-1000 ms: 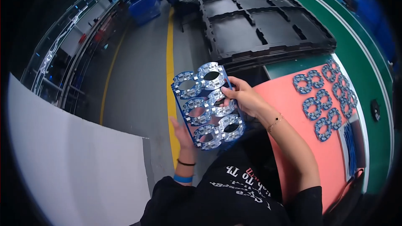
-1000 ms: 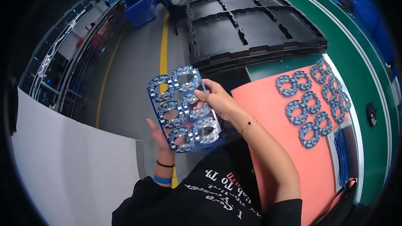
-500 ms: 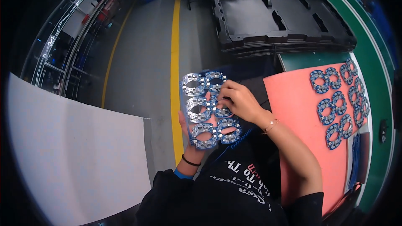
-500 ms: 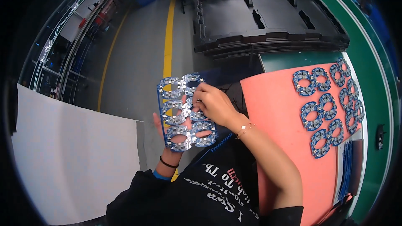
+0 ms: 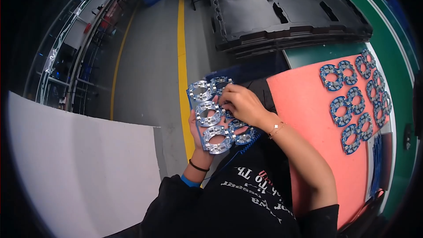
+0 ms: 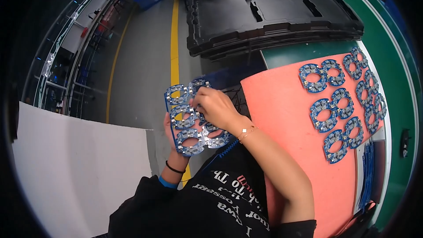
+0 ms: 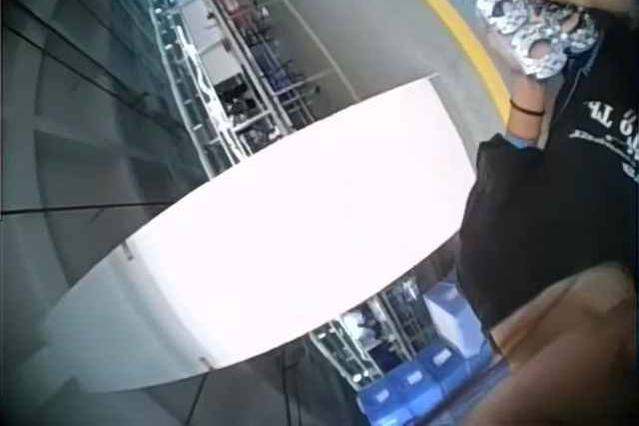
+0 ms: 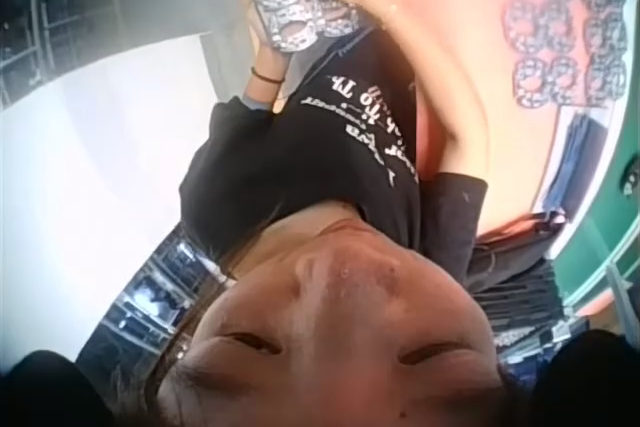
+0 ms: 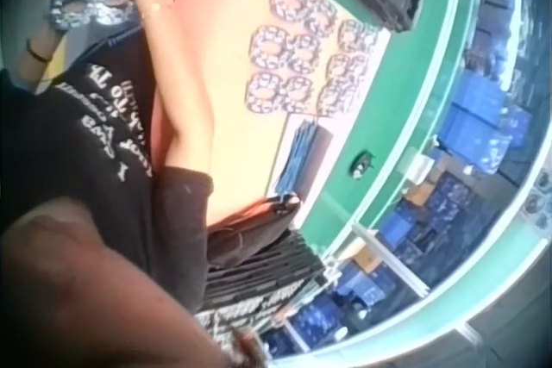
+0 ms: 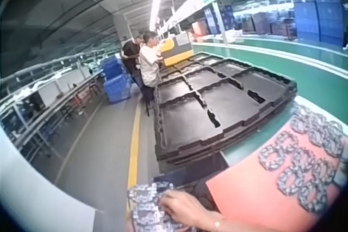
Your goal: Assembling and organizing LED circuit board components into specialized plastic trays on a factory production line.
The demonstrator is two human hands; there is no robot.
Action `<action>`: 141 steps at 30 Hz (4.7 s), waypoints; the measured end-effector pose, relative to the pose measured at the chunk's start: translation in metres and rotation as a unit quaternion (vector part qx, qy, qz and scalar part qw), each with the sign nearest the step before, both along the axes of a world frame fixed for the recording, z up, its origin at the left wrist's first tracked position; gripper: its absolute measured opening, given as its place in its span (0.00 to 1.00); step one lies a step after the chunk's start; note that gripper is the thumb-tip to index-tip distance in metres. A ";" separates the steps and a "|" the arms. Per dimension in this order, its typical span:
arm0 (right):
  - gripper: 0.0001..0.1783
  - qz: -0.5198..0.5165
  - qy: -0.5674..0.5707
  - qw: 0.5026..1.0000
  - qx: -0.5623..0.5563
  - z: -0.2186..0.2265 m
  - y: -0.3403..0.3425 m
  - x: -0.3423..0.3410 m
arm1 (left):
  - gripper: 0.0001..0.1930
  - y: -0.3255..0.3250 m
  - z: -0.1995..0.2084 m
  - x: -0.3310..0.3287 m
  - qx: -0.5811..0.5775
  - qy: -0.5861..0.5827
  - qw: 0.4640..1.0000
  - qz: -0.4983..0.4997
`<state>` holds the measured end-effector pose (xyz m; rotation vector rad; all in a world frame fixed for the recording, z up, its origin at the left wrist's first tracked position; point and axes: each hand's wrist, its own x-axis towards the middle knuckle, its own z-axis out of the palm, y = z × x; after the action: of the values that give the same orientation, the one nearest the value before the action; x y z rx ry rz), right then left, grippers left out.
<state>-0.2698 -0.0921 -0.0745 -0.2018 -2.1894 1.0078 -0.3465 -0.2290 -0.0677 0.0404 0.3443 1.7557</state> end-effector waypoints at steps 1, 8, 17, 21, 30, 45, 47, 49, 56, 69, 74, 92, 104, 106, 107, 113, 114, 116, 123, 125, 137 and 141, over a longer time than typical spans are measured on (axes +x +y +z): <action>0.05 0.012 -0.035 0.999 0.002 -0.002 0.000 0.000 | 0.36 0.001 0.001 0.001 -0.012 -0.003 1.000 0.009; 0.04 0.017 -0.066 0.984 -0.165 0.011 0.001 0.001 | 0.35 0.003 -0.005 -0.003 -0.018 0.001 1.000 0.018; 0.03 0.015 -0.093 0.995 -0.024 -0.007 0.004 0.001 | 0.37 0.002 -0.008 -0.014 -0.055 0.075 0.995 0.043; 0.04 -0.022 -0.071 0.990 -0.122 0.002 0.008 0.001 | 0.36 0.001 -0.005 -0.012 -0.014 -0.020 0.999 0.046; 0.06 -0.033 -0.151 0.988 -0.025 -0.002 0.012 0.007 | 0.37 -0.003 -0.007 -0.021 -0.020 -0.010 0.998 0.053; 0.05 -0.078 -0.157 0.984 -0.016 0.000 0.015 0.007 | 0.36 -0.004 -0.008 -0.017 0.008 0.075 0.997 0.013; 0.04 -0.080 -0.154 0.985 -0.020 0.001 0.015 0.008 | 0.36 -0.003 -0.011 -0.018 -0.018 0.099 0.995 0.017; 0.04 -0.081 -0.151 0.985 -0.023 0.001 0.015 0.009 | 0.36 -0.004 -0.009 -0.017 0.000 0.062 0.998 0.008; 0.09 -0.112 -0.113 0.985 0.065 0.002 0.011 0.007 | 0.36 -0.003 -0.007 -0.019 0.006 0.044 0.999 0.003; 0.15 -0.120 -0.029 0.986 0.109 0.014 0.003 0.008 | 0.35 0.002 0.000 -0.015 0.000 -0.002 1.000 0.019; 0.08 0.031 -0.028 0.997 0.058 0.008 -0.006 0.003 | 0.27 0.006 -0.007 -0.011 -0.072 0.090 0.991 0.065; 0.04 0.054 -0.063 0.996 -0.039 0.007 -0.014 0.002 | 0.24 0.008 -0.018 -0.009 -0.082 0.119 0.989 0.042; 0.06 -0.026 -0.098 0.995 -0.025 0.007 -0.003 0.006 | 0.27 0.010 -0.007 -0.003 0.038 0.029 0.998 -0.038; 0.06 -0.030 -0.101 0.994 -0.017 0.002 -0.003 0.003 | 0.26 0.009 -0.011 -0.005 -0.010 0.080 0.997 -0.016; 0.06 -0.035 -0.107 0.994 -0.003 0.000 -0.003 0.004 | 0.26 0.010 -0.011 -0.005 -0.010 0.080 0.997 -0.016; 0.05 -0.057 -0.109 0.992 0.030 0.006 -0.003 0.007 | 0.24 0.014 -0.010 -0.004 -0.021 0.098 0.995 -0.011; 0.06 -0.058 -0.106 0.990 0.070 0.008 -0.003 0.007 | 0.23 0.013 -0.014 -0.006 -0.071 0.097 0.993 0.006; 0.08 -0.047 -0.084 0.983 0.156 0.010 -0.003 0.008 | 0.23 0.020 0.003 0.005 -0.180 0.092 0.979 0.028; 0.09 -0.038 -0.035 0.995 0.085 0.008 -0.008 0.006 | 0.23 0.011 -0.016 -0.007 -0.127 0.108 0.986 0.030; 0.08 -0.055 -0.011 0.997 -0.048 0.011 -0.006 0.003 | 0.24 0.012 -0.011 -0.004 -0.100 0.108 0.989 0.021; 0.06 -0.032 -0.094 0.993 0.060 0.009 -0.011 0.006 | 0.26 0.015 -0.015 0.005 -0.114 0.139 0.984 0.019; 0.04 -0.049 -0.075 0.995 0.038 0.003 -0.009 0.005 | 0.26 0.018 -0.011 0.010 -0.166 0.128 0.978 0.007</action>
<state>-0.2646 -0.1008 -0.0717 -0.3569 -2.3239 0.8787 -0.3369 -0.2115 -0.0791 0.0245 0.8239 1.6886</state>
